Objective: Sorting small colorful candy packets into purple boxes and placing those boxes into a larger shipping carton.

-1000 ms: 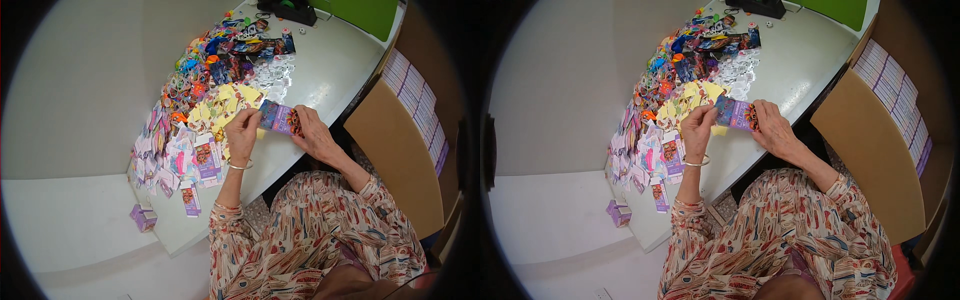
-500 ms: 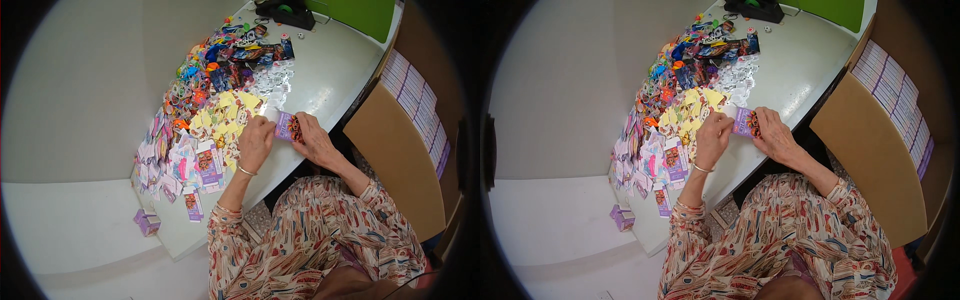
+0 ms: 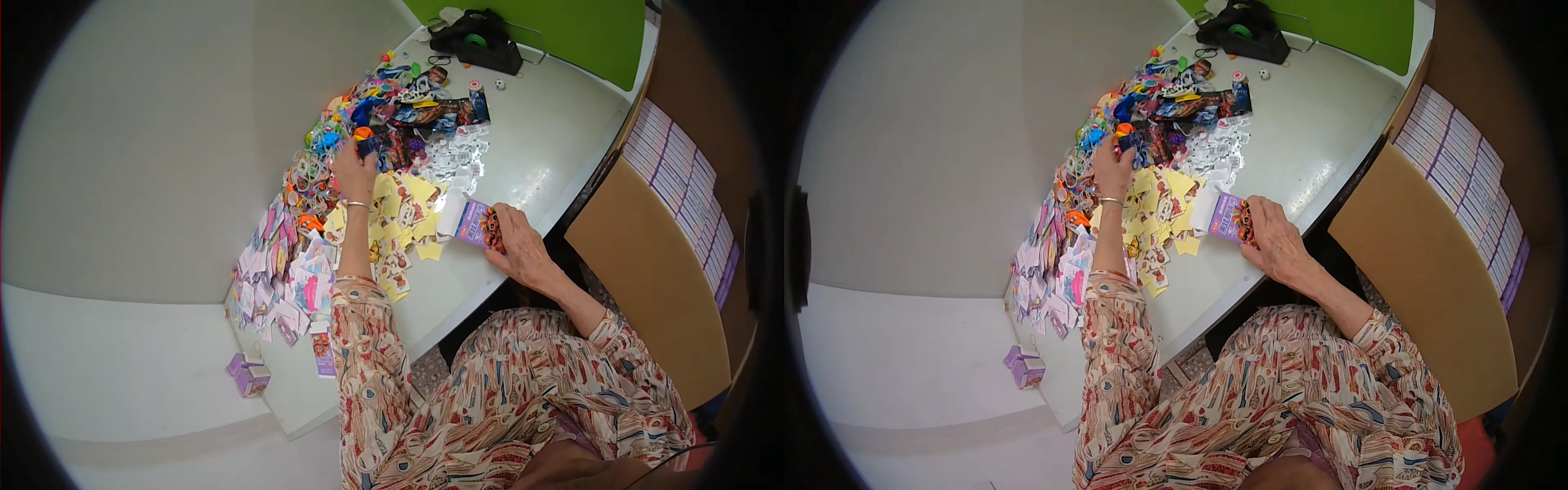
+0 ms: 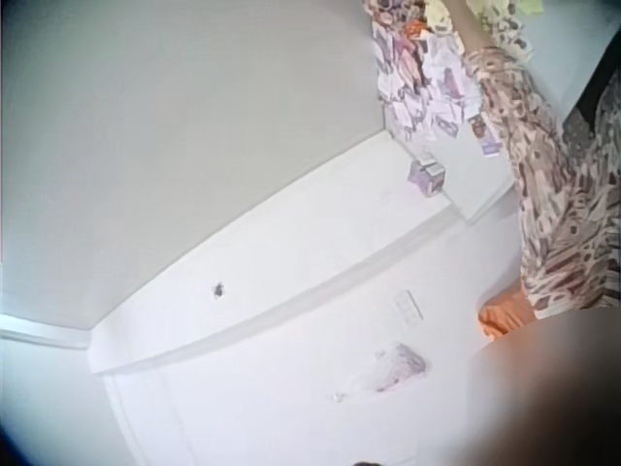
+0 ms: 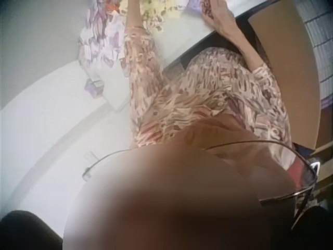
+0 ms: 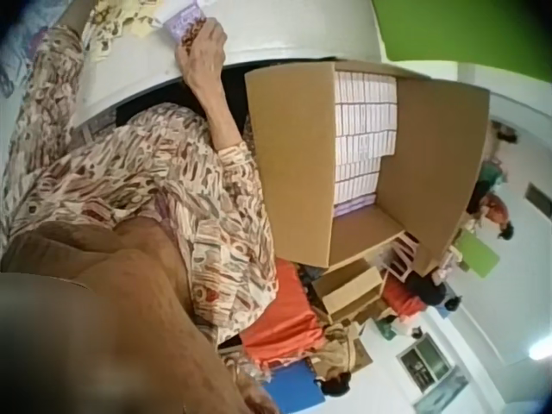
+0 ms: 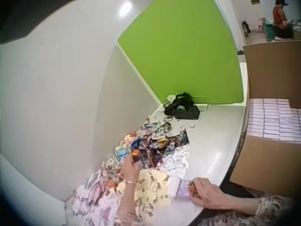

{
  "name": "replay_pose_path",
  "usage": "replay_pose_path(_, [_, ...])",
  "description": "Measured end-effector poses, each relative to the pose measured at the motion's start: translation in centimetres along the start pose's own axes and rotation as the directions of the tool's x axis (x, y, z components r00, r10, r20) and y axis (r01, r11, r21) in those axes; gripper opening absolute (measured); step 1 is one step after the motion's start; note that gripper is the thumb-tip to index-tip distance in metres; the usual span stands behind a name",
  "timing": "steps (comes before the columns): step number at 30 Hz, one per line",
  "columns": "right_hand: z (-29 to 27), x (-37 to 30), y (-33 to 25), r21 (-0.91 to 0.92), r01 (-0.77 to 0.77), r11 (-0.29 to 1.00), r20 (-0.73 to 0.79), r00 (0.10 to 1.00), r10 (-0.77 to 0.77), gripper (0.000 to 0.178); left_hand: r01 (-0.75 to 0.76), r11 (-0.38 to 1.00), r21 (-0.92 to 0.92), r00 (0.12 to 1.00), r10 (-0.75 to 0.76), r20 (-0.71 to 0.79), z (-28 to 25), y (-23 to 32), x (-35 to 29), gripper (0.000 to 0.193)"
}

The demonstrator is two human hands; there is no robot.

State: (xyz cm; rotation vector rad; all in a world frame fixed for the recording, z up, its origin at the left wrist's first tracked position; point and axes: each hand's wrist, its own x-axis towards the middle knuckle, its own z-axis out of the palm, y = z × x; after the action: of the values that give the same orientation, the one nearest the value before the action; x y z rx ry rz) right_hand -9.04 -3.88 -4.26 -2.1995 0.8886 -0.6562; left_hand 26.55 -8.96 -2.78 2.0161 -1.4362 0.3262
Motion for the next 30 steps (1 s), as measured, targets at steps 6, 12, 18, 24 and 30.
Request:
replay_pose_path(6, [-0.2,0.2,-0.1,0.009,-0.007,1.0,0.011,1.0,0.007,0.074,-0.194,0.918,0.345,0.981,0.173,0.091,2.1,0.0,0.6,0.043])
replay_pose_path(12, [-1.4,0.9,-0.1,0.12,-0.042,0.992,0.016,0.999,0.041,0.067,-0.107,0.985,-0.134,0.994,0.105,-0.021,-1.3,-0.8,1.2,0.015])
replay_pose_path(18, [-3.2,2.8,0.7,0.917,-0.247,0.314,0.236,0.969,0.071,0.075,0.241,0.654,-0.717,0.968,-0.111,0.224,-4.2,5.6,-2.6,0.008])
replay_pose_path(24, [-2.1,4.9,1.4,0.963,-0.269,0.026,0.269,0.963,-0.028,0.08,0.304,0.563,-0.768,0.951,-0.135,0.278,-4.0,10.3,-7.3,0.006])
replay_pose_path(30, [-1.0,6.1,1.8,0.943,-0.213,0.256,0.231,0.972,-0.039,0.077,0.495,0.411,-0.766,0.862,-0.121,0.492,-4.4,11.3,-9.0,0.012])
